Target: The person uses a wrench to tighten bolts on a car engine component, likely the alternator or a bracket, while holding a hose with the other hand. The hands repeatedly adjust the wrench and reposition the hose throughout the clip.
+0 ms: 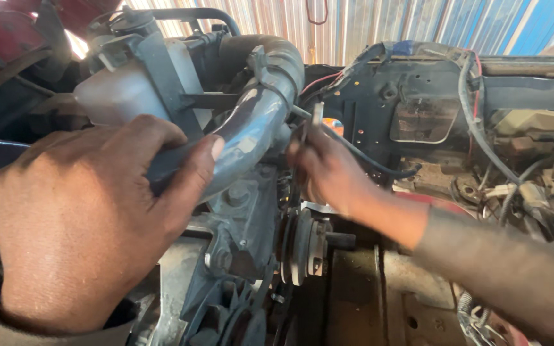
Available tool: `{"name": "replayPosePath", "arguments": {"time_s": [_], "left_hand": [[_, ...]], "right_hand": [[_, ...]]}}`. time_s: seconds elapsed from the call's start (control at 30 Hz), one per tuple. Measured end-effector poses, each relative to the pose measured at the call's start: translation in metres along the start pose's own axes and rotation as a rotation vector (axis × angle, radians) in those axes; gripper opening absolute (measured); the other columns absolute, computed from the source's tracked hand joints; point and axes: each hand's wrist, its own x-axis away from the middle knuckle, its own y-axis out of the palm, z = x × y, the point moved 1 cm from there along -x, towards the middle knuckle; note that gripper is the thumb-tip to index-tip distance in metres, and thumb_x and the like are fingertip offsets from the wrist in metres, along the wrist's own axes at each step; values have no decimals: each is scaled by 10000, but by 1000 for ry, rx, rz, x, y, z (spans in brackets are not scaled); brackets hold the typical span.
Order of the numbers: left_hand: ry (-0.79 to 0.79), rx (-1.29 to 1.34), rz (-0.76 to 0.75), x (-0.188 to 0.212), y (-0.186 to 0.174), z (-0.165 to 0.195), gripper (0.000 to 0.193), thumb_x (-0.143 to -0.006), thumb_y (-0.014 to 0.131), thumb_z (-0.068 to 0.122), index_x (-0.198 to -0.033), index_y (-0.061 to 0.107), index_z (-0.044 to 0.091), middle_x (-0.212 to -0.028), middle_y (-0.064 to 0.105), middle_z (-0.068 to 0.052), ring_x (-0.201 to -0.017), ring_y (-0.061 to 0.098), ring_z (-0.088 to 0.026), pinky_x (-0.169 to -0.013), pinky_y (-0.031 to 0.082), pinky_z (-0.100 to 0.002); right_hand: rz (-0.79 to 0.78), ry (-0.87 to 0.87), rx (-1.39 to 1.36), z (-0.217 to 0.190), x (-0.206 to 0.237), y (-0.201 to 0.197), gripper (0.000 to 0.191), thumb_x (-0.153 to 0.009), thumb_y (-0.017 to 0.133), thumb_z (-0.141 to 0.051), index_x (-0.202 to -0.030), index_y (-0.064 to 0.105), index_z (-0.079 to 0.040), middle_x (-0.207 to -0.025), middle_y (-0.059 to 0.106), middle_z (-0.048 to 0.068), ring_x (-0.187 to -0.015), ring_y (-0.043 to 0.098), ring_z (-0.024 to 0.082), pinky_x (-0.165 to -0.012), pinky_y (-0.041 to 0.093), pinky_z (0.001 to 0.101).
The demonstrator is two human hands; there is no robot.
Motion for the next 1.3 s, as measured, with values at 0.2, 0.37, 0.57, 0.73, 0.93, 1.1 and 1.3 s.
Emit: {"name": "replayPosePath", "arguments": {"time_s": [0.2, 0.37, 0.57, 0.73, 0.93, 1.1, 1.3], "left_hand": [[-26, -10, -38, 0, 1, -2, 316, -916, 832, 421, -843, 760, 122, -582, 645, -42, -504, 632, -238, -468, 467, -385], [0, 46, 27, 1, 1, -1, 311, -902, 835, 383, -839, 754, 90, -632, 667, -64, -527, 632, -271, -473, 465, -403], [42, 74, 54, 0, 0, -2, 293, -899, 832, 341, -832, 745, 69, -626, 665, -61, -497, 621, -252, -454, 461, -394], [60, -4, 99, 0, 2, -4, 322, -904, 843, 391, -796, 749, 103, -577, 623, -56, -472, 603, -239, -425, 445, -391], [4, 7, 104, -1, 4, -6, 378, -932, 823, 459, -735, 727, 151, -520, 581, -39, -434, 570, -244, -425, 440, -402], [30, 80, 164, 1, 3, -5, 359, -923, 817, 414, -768, 715, 107, -560, 593, -73, -455, 578, -294, -431, 436, -422], [69, 25, 172, 2, -1, -3, 362, -896, 820, 406, -743, 692, 103, -565, 601, -90, -511, 610, -307, -445, 446, -424]], "right_hand": [[-42, 86, 51, -26, 11, 8, 232, -1072, 519, -240, -1028, 579, -20, -710, 608, 88, -602, 620, 226, -578, 483, 379], [-28, 49, 183, -47, 12, 3, 270, -999, 606, -247, -1148, 587, -22, -698, 585, 74, -586, 586, 192, -571, 470, 370], [52, 30, 105, -65, 14, 4, 243, -972, 673, -202, -1159, 639, -52, -861, 626, 27, -701, 592, 107, -650, 505, 296], [63, 93, 18, -64, 22, 9, 224, -897, 660, -86, -1110, 602, -53, -867, 597, 15, -711, 570, 98, -647, 492, 297], [7, 30, 149, -71, 44, 18, 330, -785, 690, -76, -1100, 589, -70, -881, 658, 73, -769, 649, 191, -682, 524, 332], [-107, -264, 173, -70, 103, 44, 525, -663, 719, -88, -1156, 549, -36, -1131, 629, 180, -1008, 650, 380, -792, 544, 423], [-225, -442, 233, -52, 92, 40, 303, -870, 770, -157, -1078, 568, -69, -1038, 629, 122, -945, 638, 359, -790, 523, 459]]}}
